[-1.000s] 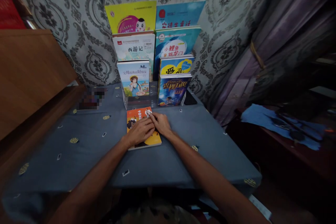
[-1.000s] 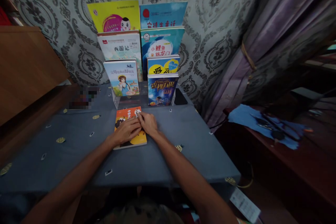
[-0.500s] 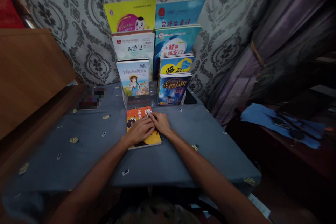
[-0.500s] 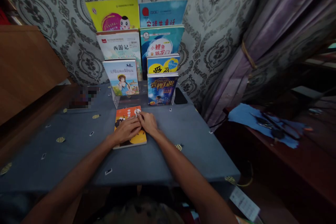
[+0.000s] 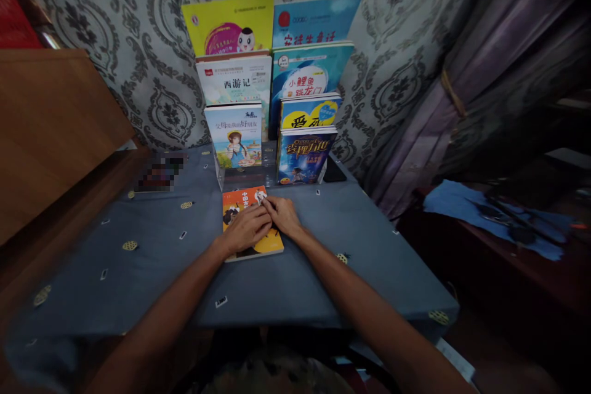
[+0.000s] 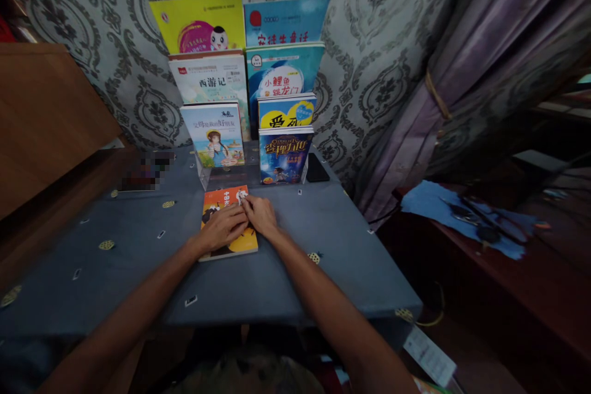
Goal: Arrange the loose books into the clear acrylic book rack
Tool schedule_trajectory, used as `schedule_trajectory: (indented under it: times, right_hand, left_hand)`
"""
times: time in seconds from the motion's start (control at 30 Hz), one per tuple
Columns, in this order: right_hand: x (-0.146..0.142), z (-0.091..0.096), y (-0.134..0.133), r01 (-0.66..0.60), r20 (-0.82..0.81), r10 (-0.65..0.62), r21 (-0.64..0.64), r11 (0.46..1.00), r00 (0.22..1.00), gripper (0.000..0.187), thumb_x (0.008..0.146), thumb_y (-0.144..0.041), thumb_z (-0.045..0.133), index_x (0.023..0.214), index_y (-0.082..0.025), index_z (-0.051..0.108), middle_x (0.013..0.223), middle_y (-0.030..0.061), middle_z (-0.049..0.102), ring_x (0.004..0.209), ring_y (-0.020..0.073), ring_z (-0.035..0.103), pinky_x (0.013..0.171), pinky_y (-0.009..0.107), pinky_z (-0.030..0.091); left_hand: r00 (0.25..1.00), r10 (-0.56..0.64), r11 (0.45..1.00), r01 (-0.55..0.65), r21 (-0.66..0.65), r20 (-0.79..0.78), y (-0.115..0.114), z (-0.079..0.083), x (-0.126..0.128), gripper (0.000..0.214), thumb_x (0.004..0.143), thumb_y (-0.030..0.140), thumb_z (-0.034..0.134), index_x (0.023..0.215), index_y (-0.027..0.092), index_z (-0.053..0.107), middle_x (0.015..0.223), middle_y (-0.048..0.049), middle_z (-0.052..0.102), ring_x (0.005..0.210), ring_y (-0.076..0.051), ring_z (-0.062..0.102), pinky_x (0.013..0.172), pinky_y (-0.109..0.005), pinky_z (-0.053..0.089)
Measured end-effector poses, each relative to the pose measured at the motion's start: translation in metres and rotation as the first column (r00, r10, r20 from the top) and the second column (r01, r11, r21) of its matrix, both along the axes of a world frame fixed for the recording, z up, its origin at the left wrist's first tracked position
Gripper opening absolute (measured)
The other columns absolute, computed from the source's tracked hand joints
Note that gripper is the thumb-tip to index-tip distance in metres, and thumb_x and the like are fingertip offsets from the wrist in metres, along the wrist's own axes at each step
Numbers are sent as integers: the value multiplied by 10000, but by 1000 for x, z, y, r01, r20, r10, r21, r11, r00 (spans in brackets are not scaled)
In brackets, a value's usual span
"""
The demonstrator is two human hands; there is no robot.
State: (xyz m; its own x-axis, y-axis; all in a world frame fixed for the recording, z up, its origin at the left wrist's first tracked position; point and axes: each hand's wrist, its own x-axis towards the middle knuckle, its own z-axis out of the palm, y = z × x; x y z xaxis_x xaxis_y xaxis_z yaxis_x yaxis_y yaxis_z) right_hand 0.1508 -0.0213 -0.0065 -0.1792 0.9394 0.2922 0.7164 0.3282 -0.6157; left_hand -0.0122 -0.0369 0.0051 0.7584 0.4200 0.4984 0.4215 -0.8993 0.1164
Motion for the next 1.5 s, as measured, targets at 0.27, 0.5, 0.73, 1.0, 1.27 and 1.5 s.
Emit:
schedule_trajectory:
  times: [0.27, 0.5, 0.73, 1.0, 1.27, 1.5]
  right_hand:
    - [0, 2, 0, -2, 7, 2, -3, 1000, 1000, 319, 975, -294, 439, 846, -193, 713, 782, 47, 744, 691, 168, 622, 648, 245, 368]
    - [0, 1, 0, 3, 9, -3, -4, 1000, 1000, 323, 979, -303, 433, 864, -198, 717, 786, 49, 748, 689, 173, 629, 641, 246, 372]
    - [0, 2, -1, -4, 1, 4, -2, 1000, 1000, 328, 977, -304, 426, 865, -197, 715, 799, 56, 750, 705, 178, 636, 648, 247, 378]
    - [0, 2, 0, -9, -3, 9, -5, 1000, 1000, 325, 973, -302, 430, 862, -197, 716, 792, 51, 747, 703, 176, 628, 653, 246, 374]
    - [0, 1, 0, -11, -13, 11, -5, 1000, 1000, 324, 977, -301, 434, 857, -191, 714, 813, 61, 751, 721, 181, 641, 660, 252, 378]
    - [1, 0, 2, -11, -2, 11, -7, 1000, 1000, 315, 977, -303, 431, 879, -205, 714, 796, 43, 745, 705, 171, 624, 653, 246, 376]
  left_hand:
    - [1000, -4, 1000, 4, -11, -2, -1, 1, 0, 238, 985, 200, 442, 885, 176, 657, 908, -70, 655, 965, -202, 602, 882, -356, 519]
    - [1000, 14, 1000, -14, -2, -13, -1, 2, 0, 237, 987, 209, 437, 899, 180, 655, 916, -67, 658, 948, -202, 606, 873, -361, 521]
    - [1000, 7, 1000, -7, -1, -3, -1, 2, 0, 241, 984, 205, 444, 881, 172, 660, 904, -68, 660, 920, -196, 605, 864, -353, 523]
    - [1000, 2, 1000, -2, -12, -6, 0, 2, 0, 256, 988, 207, 430, 876, 174, 658, 898, -69, 656, 913, -193, 600, 862, -346, 520]
    - [1000, 0, 999, -1, -40, -29, 1, 1, -1, 275, 994, 218, 416, 897, 177, 671, 914, -74, 652, 916, -194, 591, 881, -358, 514]
    - [1000, -2, 1000, 2, -29, -10, 0, 2, 0, 281, 997, 221, 412, 891, 177, 668, 901, -68, 655, 921, -198, 594, 873, -364, 516]
